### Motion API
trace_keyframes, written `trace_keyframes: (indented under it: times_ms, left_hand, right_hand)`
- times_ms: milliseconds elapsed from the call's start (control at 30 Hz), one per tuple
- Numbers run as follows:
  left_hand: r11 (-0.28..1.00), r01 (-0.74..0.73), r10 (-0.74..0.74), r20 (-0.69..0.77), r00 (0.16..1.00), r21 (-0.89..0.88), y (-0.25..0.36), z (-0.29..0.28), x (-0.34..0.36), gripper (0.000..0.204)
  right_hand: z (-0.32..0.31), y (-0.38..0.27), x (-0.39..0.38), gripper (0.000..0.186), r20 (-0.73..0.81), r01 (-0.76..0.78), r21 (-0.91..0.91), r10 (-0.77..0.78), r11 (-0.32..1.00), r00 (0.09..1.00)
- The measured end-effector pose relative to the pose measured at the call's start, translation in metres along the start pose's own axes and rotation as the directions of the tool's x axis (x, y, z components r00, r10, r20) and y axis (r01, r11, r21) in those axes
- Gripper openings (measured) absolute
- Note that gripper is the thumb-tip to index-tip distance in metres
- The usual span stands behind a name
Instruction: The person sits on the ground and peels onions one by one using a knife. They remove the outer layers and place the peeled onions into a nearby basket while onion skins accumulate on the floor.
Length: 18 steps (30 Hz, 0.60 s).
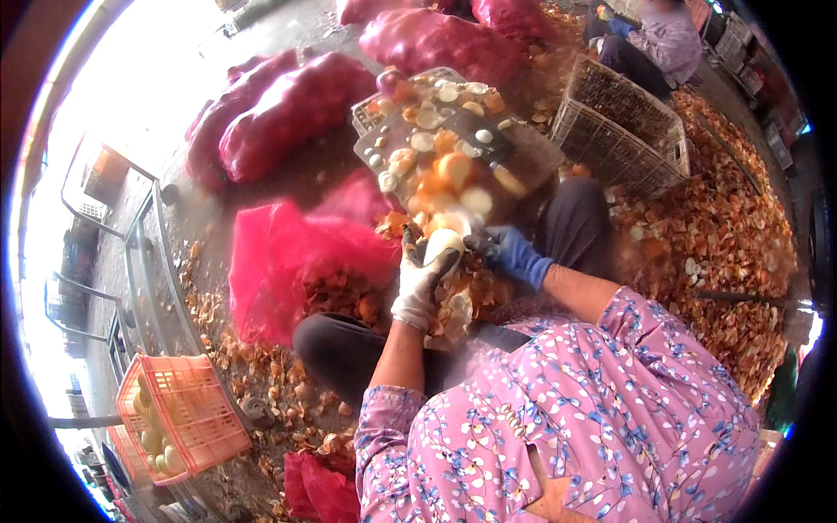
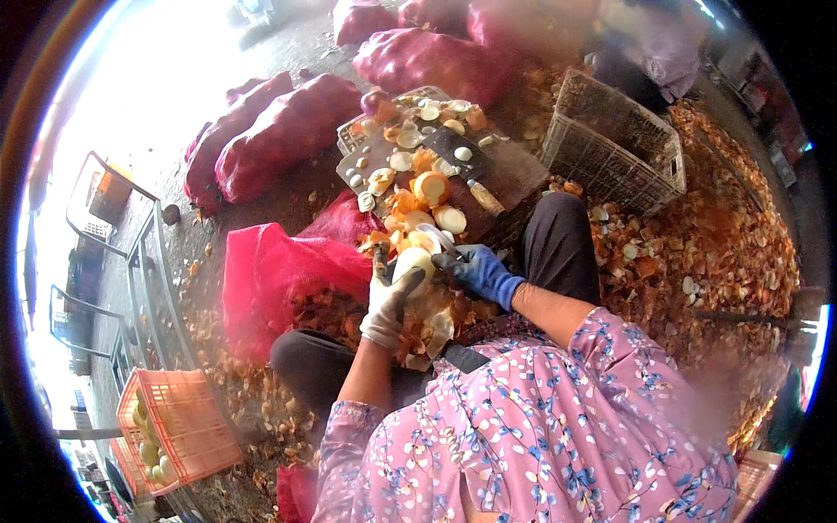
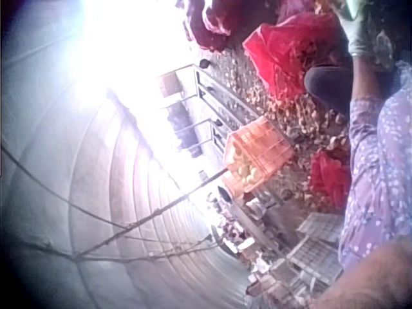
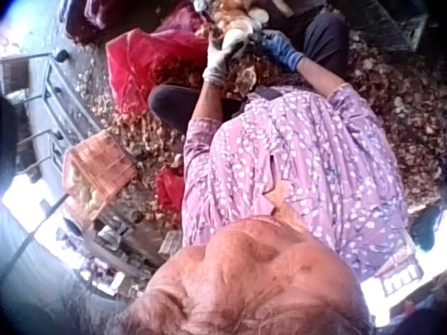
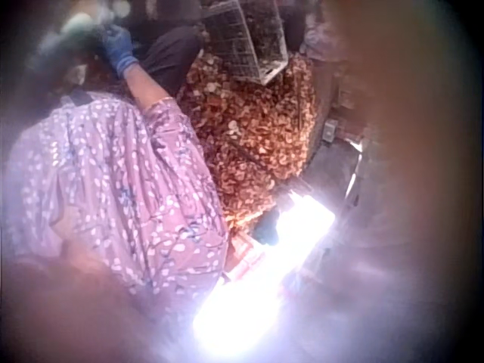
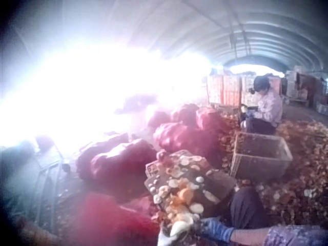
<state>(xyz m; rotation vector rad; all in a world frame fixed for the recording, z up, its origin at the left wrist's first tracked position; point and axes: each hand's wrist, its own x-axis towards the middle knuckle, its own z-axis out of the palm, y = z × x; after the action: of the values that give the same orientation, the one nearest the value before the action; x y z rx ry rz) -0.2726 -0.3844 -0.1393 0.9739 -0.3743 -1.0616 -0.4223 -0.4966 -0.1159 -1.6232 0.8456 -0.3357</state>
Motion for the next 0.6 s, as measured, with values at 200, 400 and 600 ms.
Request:
trace_keyframes:
  times_ms: [200, 400, 600]
  left_hand:
    - [0.979, -0.152, 0.113, 0.261, 0.959, 0.138, 0.003, -0.005, 0.001, 0.078]
    - [0.878, 0.43, -0.382, 0.234, 0.894, -0.208, 0.017, -0.002, -0.004, 0.082]
    - [0.99, 0.114, -0.093, 0.225, 0.97, -0.078, 0.028, 0.015, -0.019, 0.098]
  right_hand:
    - [0.011, 0.01, 0.021, 0.027, -0.287, 0.344, -0.174, -0.382, 0.923, 0.878]
    - [-0.004, -0.032, 0.01, 0.02, -0.036, 0.531, -0.567, -0.662, 0.63, 0.748]
    - [-0.033, -0.042, 0.027, 0.021, -0.153, 0.317, -0.618, -0.506, 0.719, 0.849]
